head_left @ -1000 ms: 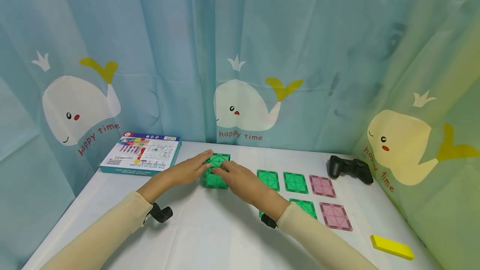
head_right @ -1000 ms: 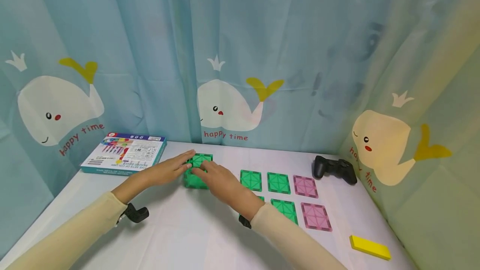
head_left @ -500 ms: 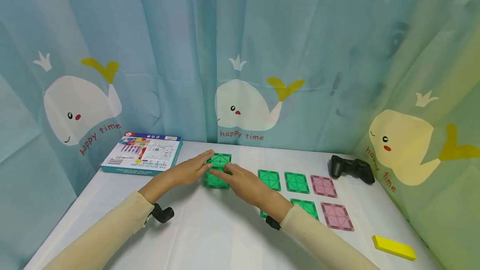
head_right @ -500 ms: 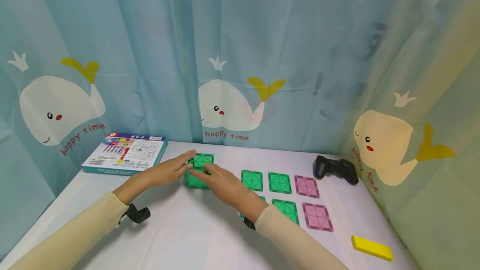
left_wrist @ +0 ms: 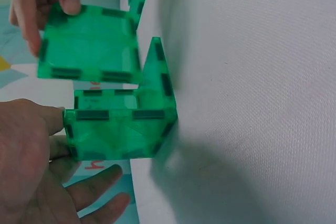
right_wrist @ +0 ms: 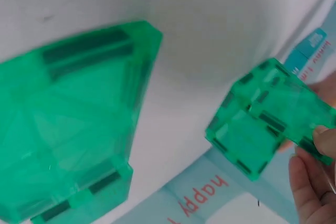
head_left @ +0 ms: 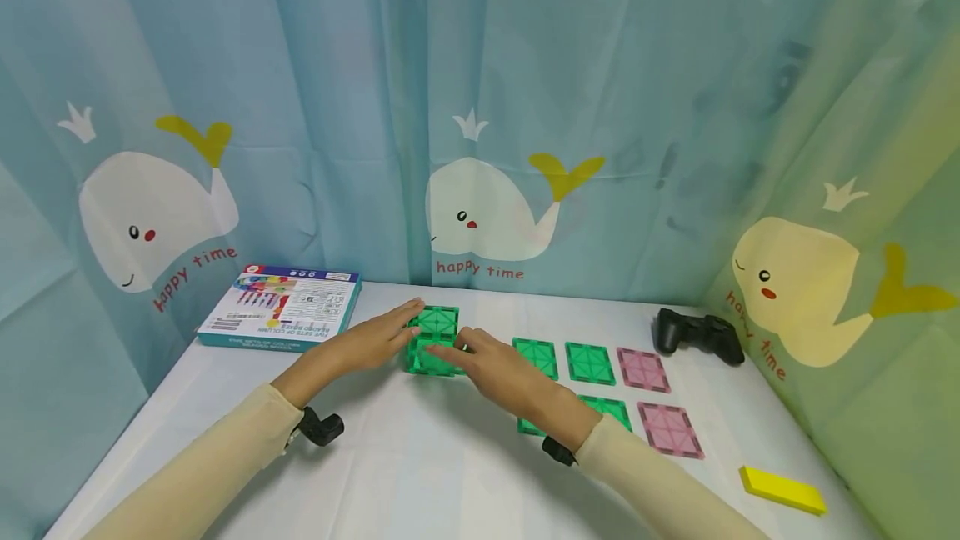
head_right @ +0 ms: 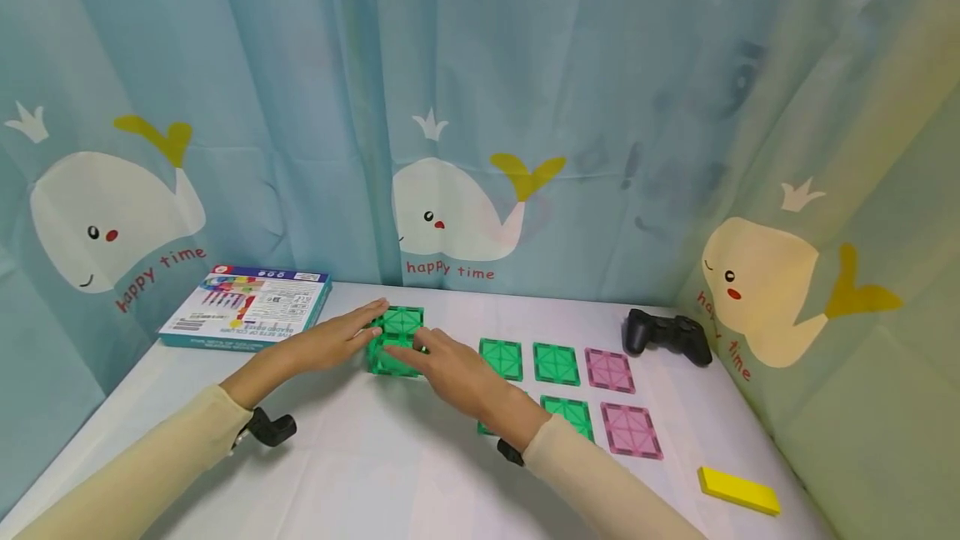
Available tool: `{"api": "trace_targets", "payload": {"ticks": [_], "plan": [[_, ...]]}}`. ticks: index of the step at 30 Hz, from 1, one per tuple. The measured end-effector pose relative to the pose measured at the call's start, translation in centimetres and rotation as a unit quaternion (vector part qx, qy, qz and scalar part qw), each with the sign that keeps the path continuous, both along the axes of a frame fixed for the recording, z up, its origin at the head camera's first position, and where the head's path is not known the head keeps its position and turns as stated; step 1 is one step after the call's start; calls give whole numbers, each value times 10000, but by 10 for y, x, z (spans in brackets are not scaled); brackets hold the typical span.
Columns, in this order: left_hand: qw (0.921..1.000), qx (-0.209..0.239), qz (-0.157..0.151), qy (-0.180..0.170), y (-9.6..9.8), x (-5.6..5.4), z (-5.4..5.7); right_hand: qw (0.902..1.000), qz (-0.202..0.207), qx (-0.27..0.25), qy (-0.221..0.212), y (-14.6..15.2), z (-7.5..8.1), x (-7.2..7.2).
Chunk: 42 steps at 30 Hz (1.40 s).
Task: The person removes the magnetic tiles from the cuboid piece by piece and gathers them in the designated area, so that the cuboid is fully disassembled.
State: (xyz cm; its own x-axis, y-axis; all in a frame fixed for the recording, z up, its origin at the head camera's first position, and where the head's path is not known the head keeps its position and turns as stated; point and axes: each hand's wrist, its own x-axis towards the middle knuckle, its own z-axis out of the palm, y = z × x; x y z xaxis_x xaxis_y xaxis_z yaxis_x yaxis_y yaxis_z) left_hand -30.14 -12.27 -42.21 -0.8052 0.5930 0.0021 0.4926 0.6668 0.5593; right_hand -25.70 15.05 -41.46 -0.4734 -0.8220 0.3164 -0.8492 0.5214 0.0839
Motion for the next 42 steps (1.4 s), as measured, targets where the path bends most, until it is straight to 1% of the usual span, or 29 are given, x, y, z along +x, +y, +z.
{"api": "trace_targets", "payload": {"ticks": [2, 4, 7, 9, 15, 19, 20, 21, 24, 26, 27, 28, 29, 31, 32, 34, 36, 38, 40, 42], "plan": [[10000, 14, -28, 42, 1, 1, 1, 9993, 10, -306, -221, 6, 4, 2], [10000, 6, -45, 78, 1, 1, 1, 9962, 9, -658, -571, 15, 9, 5], [10000, 15, -41, 69, 0, 2, 2, 9867, 1, -1150, -1145, 31, 16, 11], [10000, 18, -23, 42, 0, 3, 2, 9796, -106, -1405, -1434, 43, 20, 16], [10000, 59, 3, 32, -2, 4, 1, 9628, -657, -1804, -1901, 81, 21, 34], [9999, 96, 0, 31, -4, 4, 1, 9471, -928, -1909, -2407, 105, 15, 47], [9999, 104, -7, 34, -4, 4, 1, 9410, -948, -1936, -2608, 111, 14, 51], [9999, 112, -15, 28, -5, 4, 1, 9329, -945, -1976, -2859, 116, 13, 54], [9999, 114, -33, 20, -5, 3, 1, 9007, -889, -2133, -3679, 131, 10, 64], [9999, 108, -42, 17, -6, 3, 0, 8770, -833, -2204, -4188, 140, 8, 70], [9999, 103, -43, 9, -6, 3, 0, 8682, -792, -2204, -4374, 143, 7, 72], [9999, 97, -46, 10, -6, 3, 0, 8615, -754, -2176, -4524, 146, 4, 73], [9999, 99, -49, 7, -6, 3, 0, 8578, -728, -2127, -4622, 148, 2, 75], [9999, 101, -44, -5, -6, 3, 0, 8575, -734, -1987, -4689, 149, -4, 77], [9999, 104, -35, -23, -7, 3, 0, 8593, -772, -1906, -4683, 149, -7, 78], [9999, 99, -29, -36, -6, 3, 1, 8673, -918, -1755, -4567, 147, -13, 80], [9999, 99, -40, -43, -5, 3, 1, 8795, -1092, -1633, -4335, 144, -18, 82], [9999, 106, -52, -45, -4, 3, 2, 8894, -1272, -1529, -4116, 140, -22, 85], [9999, 118, -62, -46, -3, 4, 2, 8974, -1438, -1428, -3919, 136, -26, 87], [9999, 141, -70, -55, -2, 4, 3, 9020, -1589, -1328, -3788, 132, -30, 89]]}}
